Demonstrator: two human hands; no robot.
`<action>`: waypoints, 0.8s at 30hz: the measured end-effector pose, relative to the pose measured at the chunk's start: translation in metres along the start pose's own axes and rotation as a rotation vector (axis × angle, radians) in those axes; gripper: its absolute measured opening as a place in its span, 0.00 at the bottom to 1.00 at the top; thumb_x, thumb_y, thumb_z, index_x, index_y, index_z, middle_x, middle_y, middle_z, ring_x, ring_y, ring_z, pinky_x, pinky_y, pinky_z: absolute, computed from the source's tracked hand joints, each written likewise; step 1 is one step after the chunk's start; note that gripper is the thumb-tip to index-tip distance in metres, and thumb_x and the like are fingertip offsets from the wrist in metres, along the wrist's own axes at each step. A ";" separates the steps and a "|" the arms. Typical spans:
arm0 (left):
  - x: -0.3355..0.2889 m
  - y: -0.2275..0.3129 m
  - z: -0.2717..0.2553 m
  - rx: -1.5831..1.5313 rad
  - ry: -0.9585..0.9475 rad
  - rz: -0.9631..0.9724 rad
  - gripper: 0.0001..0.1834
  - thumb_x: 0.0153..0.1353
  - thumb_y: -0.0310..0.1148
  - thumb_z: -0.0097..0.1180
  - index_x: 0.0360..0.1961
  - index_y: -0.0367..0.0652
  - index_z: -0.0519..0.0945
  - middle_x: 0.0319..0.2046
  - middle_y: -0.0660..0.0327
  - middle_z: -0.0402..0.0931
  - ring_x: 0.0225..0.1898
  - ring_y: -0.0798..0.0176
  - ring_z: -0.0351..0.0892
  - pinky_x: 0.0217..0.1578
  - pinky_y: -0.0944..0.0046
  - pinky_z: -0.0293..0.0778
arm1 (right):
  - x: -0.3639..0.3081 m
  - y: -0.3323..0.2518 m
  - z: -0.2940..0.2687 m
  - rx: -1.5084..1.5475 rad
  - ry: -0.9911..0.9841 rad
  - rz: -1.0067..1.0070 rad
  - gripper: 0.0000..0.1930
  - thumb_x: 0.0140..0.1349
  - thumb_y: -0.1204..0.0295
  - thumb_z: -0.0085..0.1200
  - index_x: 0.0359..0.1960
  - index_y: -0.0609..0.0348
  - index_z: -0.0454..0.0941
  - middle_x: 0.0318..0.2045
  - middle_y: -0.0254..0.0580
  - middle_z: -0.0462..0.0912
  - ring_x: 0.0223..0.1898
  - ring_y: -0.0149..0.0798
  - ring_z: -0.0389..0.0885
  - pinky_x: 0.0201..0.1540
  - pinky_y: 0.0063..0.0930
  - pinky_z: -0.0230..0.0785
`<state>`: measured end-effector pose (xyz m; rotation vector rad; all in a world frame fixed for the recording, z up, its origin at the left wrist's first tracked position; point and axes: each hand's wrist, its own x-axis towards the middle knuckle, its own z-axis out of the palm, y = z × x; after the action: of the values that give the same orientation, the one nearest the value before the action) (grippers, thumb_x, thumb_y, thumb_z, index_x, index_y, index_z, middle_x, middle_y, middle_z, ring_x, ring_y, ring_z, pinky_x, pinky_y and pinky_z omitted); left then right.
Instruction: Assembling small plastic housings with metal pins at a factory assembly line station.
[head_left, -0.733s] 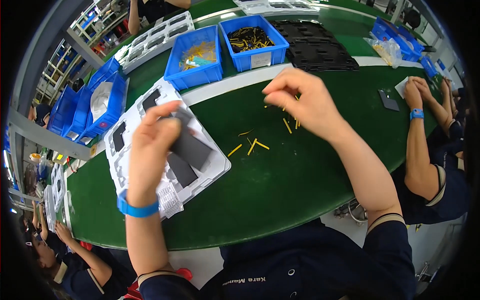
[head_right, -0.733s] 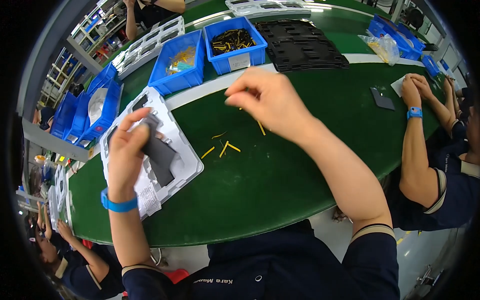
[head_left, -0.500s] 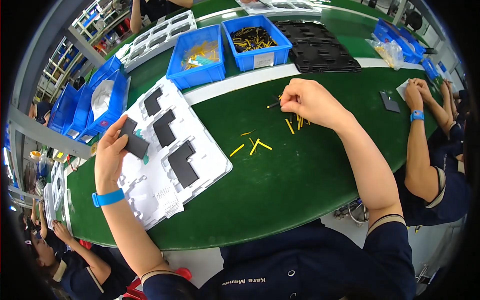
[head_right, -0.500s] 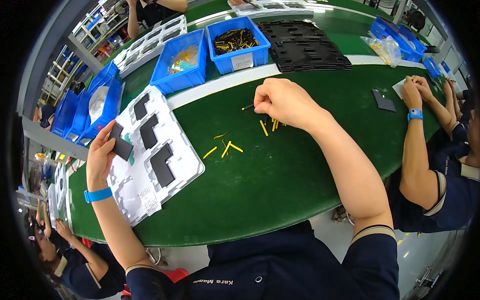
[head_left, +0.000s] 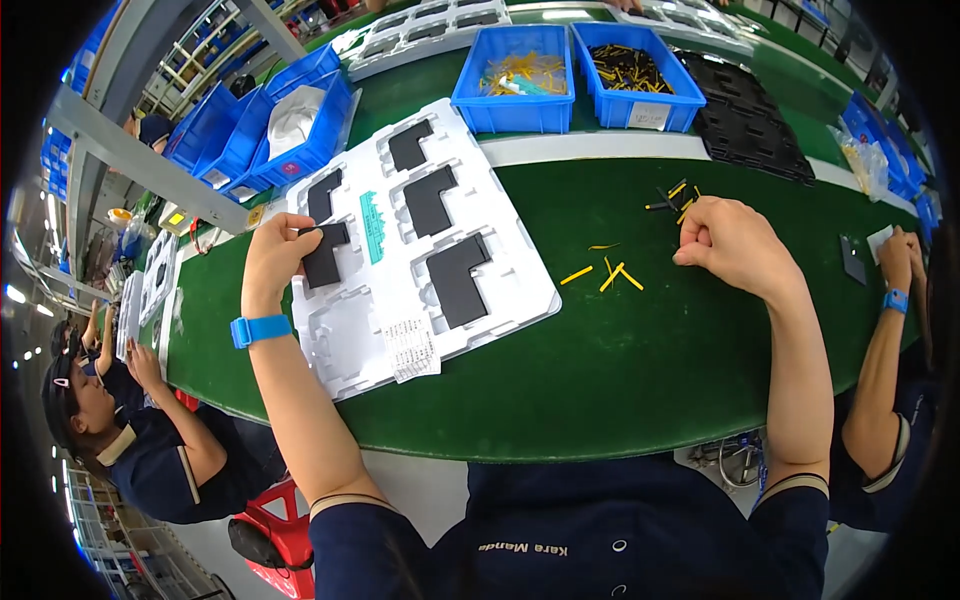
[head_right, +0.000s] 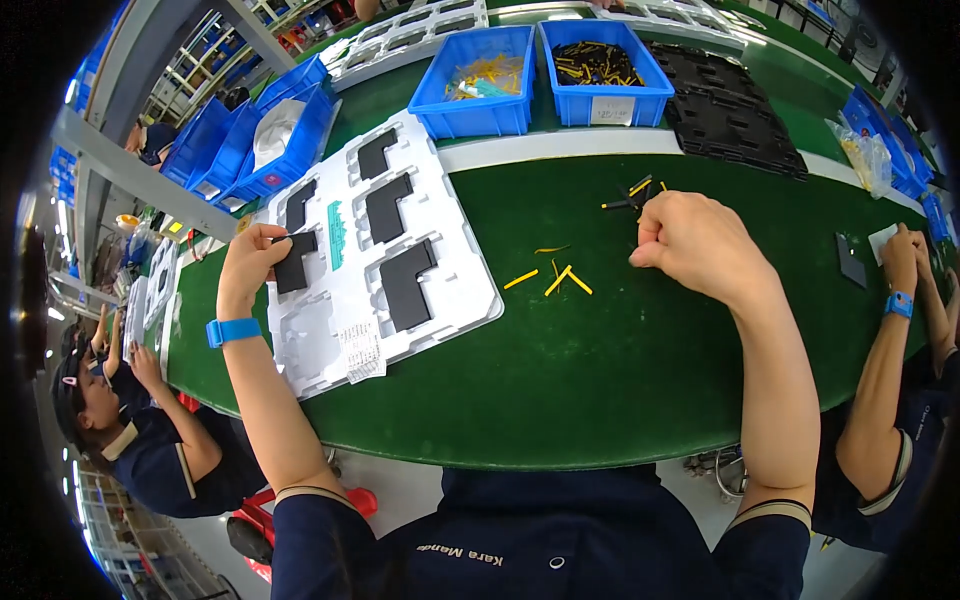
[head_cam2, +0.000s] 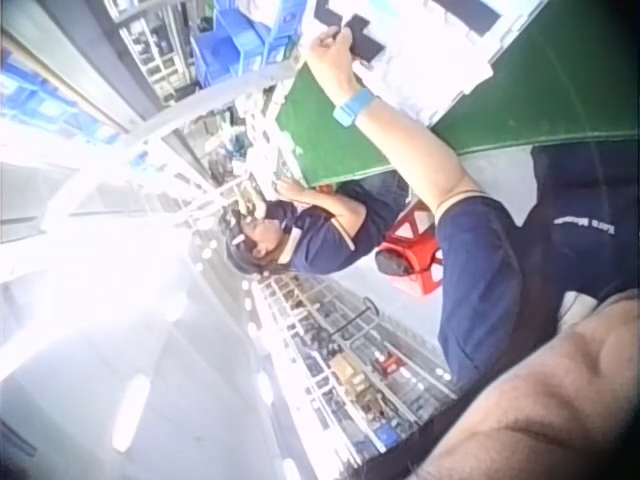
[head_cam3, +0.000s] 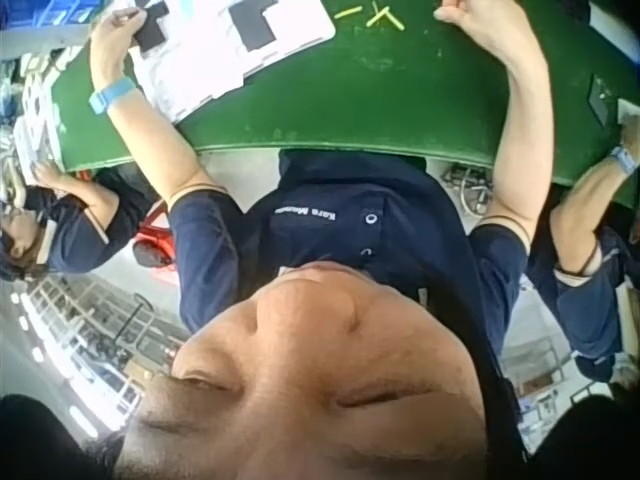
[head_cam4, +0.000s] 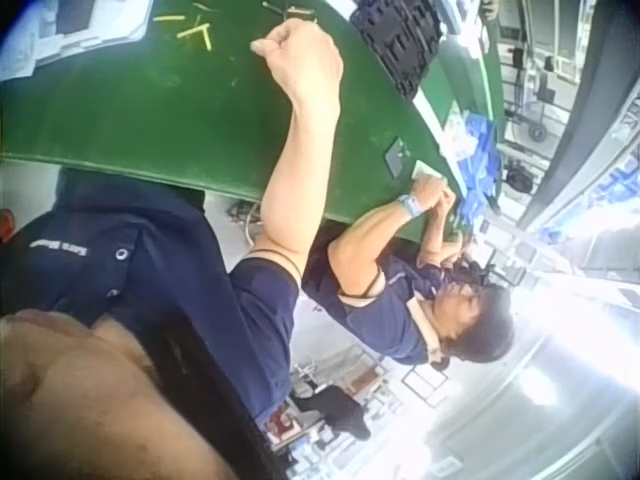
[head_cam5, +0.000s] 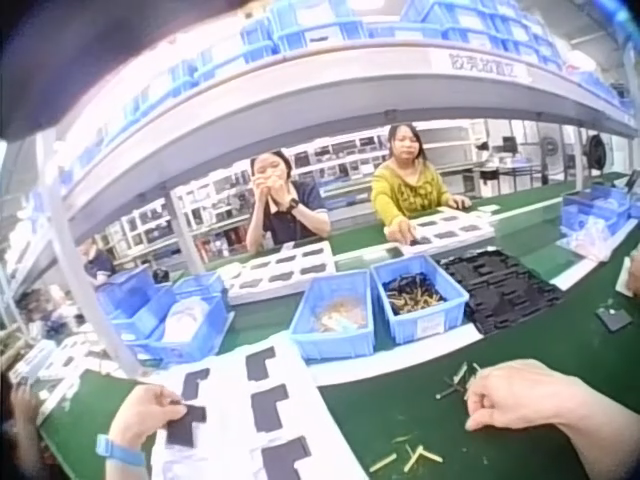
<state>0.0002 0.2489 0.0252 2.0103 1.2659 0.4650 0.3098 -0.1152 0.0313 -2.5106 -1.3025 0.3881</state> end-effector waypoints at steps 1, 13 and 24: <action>0.001 0.001 0.002 -0.002 -0.002 0.001 0.13 0.55 0.28 0.62 0.41 0.37 0.78 0.24 0.65 0.77 0.24 0.72 0.77 0.21 0.71 0.73 | 0.000 0.002 0.000 0.021 -0.011 0.015 0.11 0.49 0.70 0.65 0.21 0.61 0.75 0.24 0.45 0.79 0.31 0.46 0.79 0.35 0.39 0.69; 0.000 0.002 0.012 0.297 0.146 -0.003 0.23 0.45 0.28 0.68 0.45 0.38 0.79 0.27 0.60 0.76 0.21 0.66 0.77 0.20 0.67 0.74 | -0.003 0.008 0.002 -0.034 0.006 -0.152 0.07 0.55 0.73 0.56 0.25 0.62 0.73 0.28 0.45 0.77 0.34 0.49 0.77 0.38 0.40 0.68; -0.022 0.042 0.033 0.360 0.410 0.423 0.13 0.52 0.35 0.63 0.39 0.44 0.82 0.27 0.63 0.76 0.27 0.61 0.76 0.31 0.61 0.71 | -0.002 0.002 0.003 -0.009 0.083 -0.182 0.06 0.59 0.74 0.51 0.28 0.63 0.70 0.28 0.49 0.78 0.35 0.53 0.78 0.38 0.41 0.68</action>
<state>0.0377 0.2054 0.0345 2.6012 1.2175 0.9442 0.3092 -0.1182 0.0279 -2.3633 -1.4871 0.2357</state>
